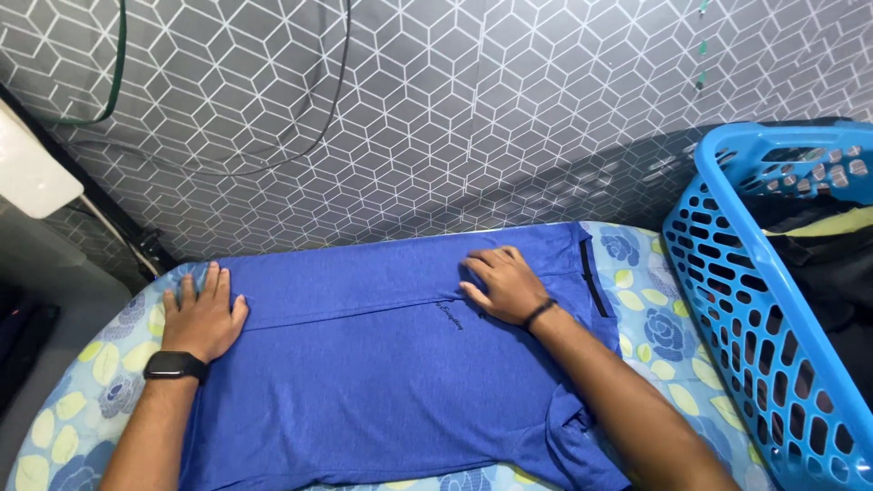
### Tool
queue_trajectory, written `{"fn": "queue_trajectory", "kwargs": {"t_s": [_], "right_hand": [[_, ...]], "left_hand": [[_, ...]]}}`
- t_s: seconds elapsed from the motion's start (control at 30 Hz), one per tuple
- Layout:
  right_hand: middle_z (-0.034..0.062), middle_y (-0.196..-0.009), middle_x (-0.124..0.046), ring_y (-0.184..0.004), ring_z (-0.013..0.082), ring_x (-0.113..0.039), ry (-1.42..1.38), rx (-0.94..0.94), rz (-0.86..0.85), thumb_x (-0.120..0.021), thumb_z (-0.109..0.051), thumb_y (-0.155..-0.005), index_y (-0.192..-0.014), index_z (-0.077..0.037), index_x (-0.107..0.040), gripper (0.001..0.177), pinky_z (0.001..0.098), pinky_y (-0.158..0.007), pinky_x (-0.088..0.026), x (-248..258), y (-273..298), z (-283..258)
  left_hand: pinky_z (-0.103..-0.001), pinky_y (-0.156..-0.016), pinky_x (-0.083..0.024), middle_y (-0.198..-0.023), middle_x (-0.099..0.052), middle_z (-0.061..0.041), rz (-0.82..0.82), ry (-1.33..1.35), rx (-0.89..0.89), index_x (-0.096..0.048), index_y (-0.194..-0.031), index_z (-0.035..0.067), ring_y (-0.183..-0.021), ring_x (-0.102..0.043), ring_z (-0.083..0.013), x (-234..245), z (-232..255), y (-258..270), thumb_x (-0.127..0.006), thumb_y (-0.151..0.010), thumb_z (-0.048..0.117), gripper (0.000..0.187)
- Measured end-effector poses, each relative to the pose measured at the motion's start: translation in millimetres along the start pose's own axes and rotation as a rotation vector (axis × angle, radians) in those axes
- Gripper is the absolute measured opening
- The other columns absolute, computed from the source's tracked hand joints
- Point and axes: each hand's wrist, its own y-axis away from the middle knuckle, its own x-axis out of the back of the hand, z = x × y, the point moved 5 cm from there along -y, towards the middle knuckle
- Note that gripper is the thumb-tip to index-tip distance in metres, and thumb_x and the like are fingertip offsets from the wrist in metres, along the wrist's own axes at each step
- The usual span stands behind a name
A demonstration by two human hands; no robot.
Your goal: Folding a blue t-shirt on a floral patterned surface.
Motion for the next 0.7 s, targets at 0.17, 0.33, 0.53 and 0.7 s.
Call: {"fn": "queue_trajectory", "kwargs": {"t_s": [0.17,0.33,0.53,0.7], "right_hand": [[0.0118,-0.119,-0.063,-0.112,0.0301,-0.059,0.038,-0.131,-0.133,-0.069,-0.051,-0.090,-0.117,-0.013,-0.066,0.048,0.0453,-0.097,-0.044,54.4,45.5,-14.4],[0.0139,-0.114,-0.058,-0.106,0.0358,-0.057,0.127,-0.203,-0.207,-0.076,-0.046,-0.082,-0.121,-0.010,-0.061,0.055,0.0478,-0.090,-0.045,58.5,83.6,-12.5],[0.0227,-0.119,-0.055,-0.110,0.0435,-0.059,-0.074,-0.337,-0.222,-0.077,-0.031,-0.081,-0.137,-0.004,-0.047,0.069,0.0480,-0.095,-0.051,42.7,92.5,12.8],[0.0284,-0.121,-0.054,-0.113,0.0460,-0.059,-0.152,-0.361,-0.272,-0.087,-0.035,-0.074,-0.135,0.000,-0.043,0.083,0.0468,-0.094,-0.051,38.0,99.1,39.5]], "left_hand": [[-0.060,-0.119,-0.028,-0.155,-0.048,-0.010,0.166,-0.126,-0.253,-0.055,-0.141,0.018,-0.143,-0.045,-0.0328,84.3,116.7,5.6,-0.061,-0.087,0.036,0.057],[-0.049,-0.110,-0.042,-0.139,-0.060,-0.017,0.312,0.626,-0.903,-0.060,-0.134,0.008,-0.129,-0.056,-0.0364,147.9,281.5,22.5,-0.074,-0.081,0.020,0.055],[-0.050,-0.106,-0.043,-0.140,-0.059,-0.017,0.159,0.751,-0.963,-0.057,-0.138,0.006,-0.129,-0.056,-0.0355,139.4,411.4,28.0,-0.076,-0.085,0.032,0.062],[-0.049,-0.100,-0.044,-0.132,-0.061,-0.015,0.179,0.759,-0.886,-0.058,-0.136,0.005,-0.123,-0.055,-0.0336,136.6,419.4,38.5,-0.074,-0.086,0.039,0.063]]}}
